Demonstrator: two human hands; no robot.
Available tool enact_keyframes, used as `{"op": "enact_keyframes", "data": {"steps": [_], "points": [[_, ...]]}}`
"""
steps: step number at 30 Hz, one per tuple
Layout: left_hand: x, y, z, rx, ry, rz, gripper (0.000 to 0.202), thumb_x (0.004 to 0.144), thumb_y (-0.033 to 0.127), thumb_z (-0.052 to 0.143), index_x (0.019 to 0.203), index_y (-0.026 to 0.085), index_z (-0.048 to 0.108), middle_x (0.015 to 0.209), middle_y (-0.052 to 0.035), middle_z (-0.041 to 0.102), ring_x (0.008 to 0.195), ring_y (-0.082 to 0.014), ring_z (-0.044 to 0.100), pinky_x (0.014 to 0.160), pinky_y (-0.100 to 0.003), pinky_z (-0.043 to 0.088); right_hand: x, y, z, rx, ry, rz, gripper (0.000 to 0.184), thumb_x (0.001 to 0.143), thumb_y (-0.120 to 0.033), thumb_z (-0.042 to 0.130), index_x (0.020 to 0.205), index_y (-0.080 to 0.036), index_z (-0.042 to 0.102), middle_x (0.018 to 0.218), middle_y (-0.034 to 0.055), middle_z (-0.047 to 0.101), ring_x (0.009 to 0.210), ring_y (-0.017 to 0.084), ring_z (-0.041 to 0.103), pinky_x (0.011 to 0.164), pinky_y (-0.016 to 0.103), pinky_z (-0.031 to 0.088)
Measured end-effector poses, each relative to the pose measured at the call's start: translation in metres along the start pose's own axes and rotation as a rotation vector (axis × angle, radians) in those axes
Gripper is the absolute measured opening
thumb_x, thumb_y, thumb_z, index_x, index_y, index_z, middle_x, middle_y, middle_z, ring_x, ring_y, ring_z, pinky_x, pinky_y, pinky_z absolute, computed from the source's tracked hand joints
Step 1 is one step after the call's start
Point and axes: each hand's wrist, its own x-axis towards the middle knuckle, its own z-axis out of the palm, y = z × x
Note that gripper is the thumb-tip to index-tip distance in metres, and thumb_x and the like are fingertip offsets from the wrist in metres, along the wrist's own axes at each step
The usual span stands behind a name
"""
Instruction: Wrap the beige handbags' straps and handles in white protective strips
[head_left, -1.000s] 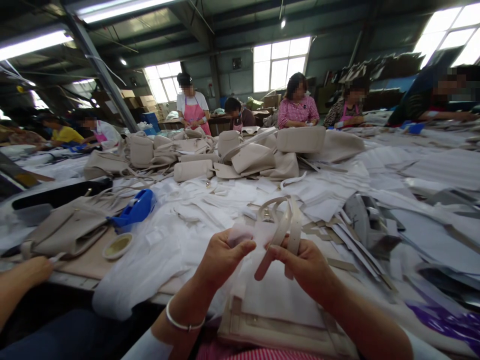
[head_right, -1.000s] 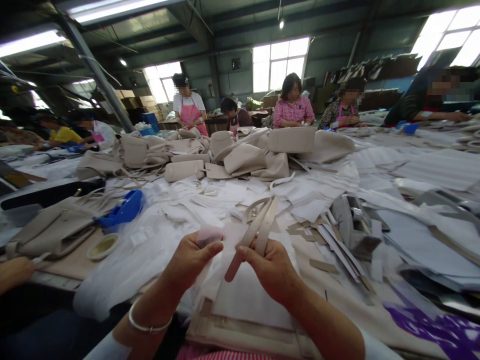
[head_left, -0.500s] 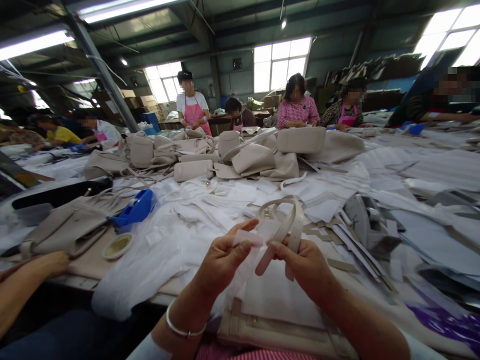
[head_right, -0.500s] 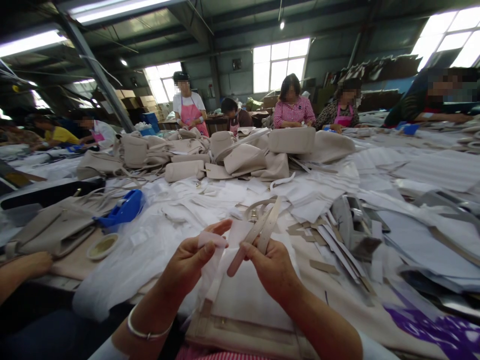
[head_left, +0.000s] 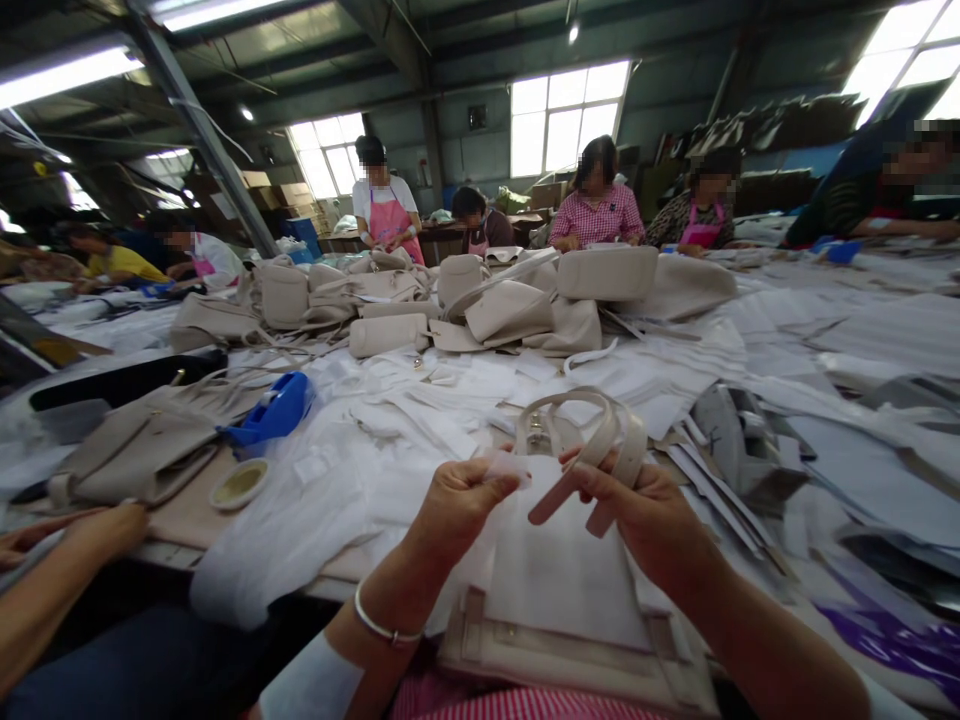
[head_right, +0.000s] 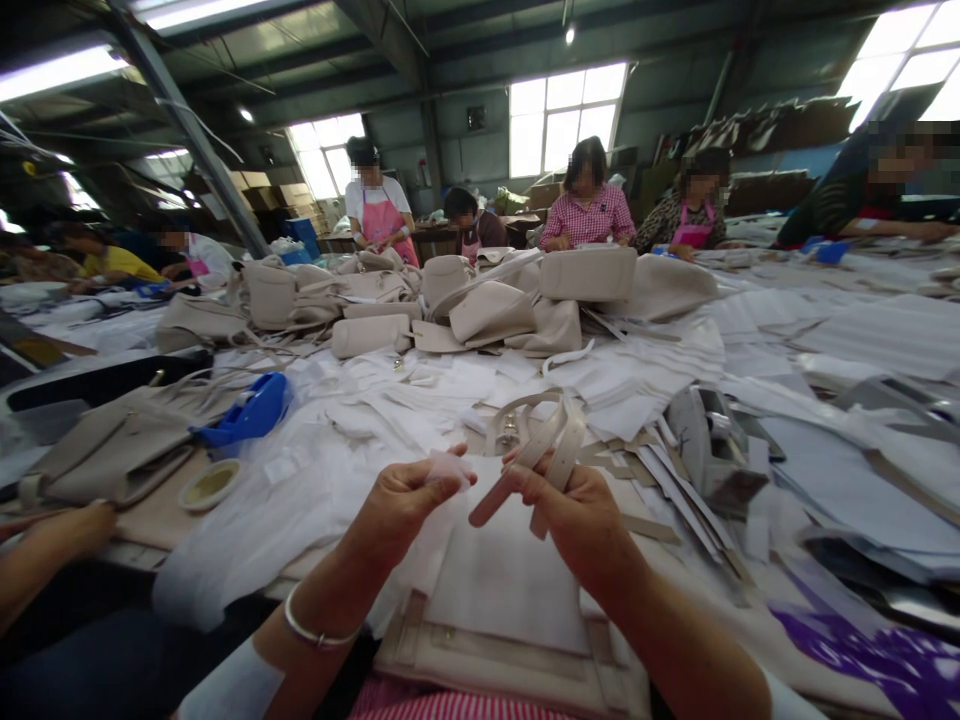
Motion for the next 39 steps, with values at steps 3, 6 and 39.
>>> {"op": "enact_keyframes", "data": {"steps": [3,6,39], "points": [[0.0,-0.001,-0.001,0.066,-0.037,0.02,0.014,0.08,0.029,0.073,0.089,0.021,0.08,0.101,-0.0045,0.077,0.133,-0.027,0.049,0.115,-0.04,0.031,0.003,-0.01,-0.007,0.081,0.041,-0.068,0.024,0.079,-0.04,0.076,0.086,-0.017,0.077,0.082,0.0068,0.073,0.072,0.016,0.057,0.063,0.029,0.046],[-0.001,-0.002,0.0,0.132,-0.079,0.056,0.013,0.083,0.03,0.07,0.087,0.023,0.08,0.098,-0.0028,0.078,0.134,-0.0265,0.048,0.117,-0.042,0.028,0.006,-0.017,-0.006,0.146,0.148,-0.133,0.021,0.078,-0.038,0.077,0.085,-0.018,0.077,0.084,0.0046,0.072,0.072,0.014,0.057,0.062,0.026,0.046],[-0.016,0.008,0.008,0.264,-0.152,0.06,0.034,0.092,0.043,0.058,0.083,0.015,0.075,0.085,-0.006,0.075,0.083,-0.0192,0.066,0.075,-0.027,0.05,0.005,0.013,0.015,-0.165,-0.26,-0.246,0.028,0.088,-0.04,0.064,0.074,-0.017,0.071,0.08,0.0038,0.065,0.075,0.015,0.059,0.069,0.026,0.047]]}}
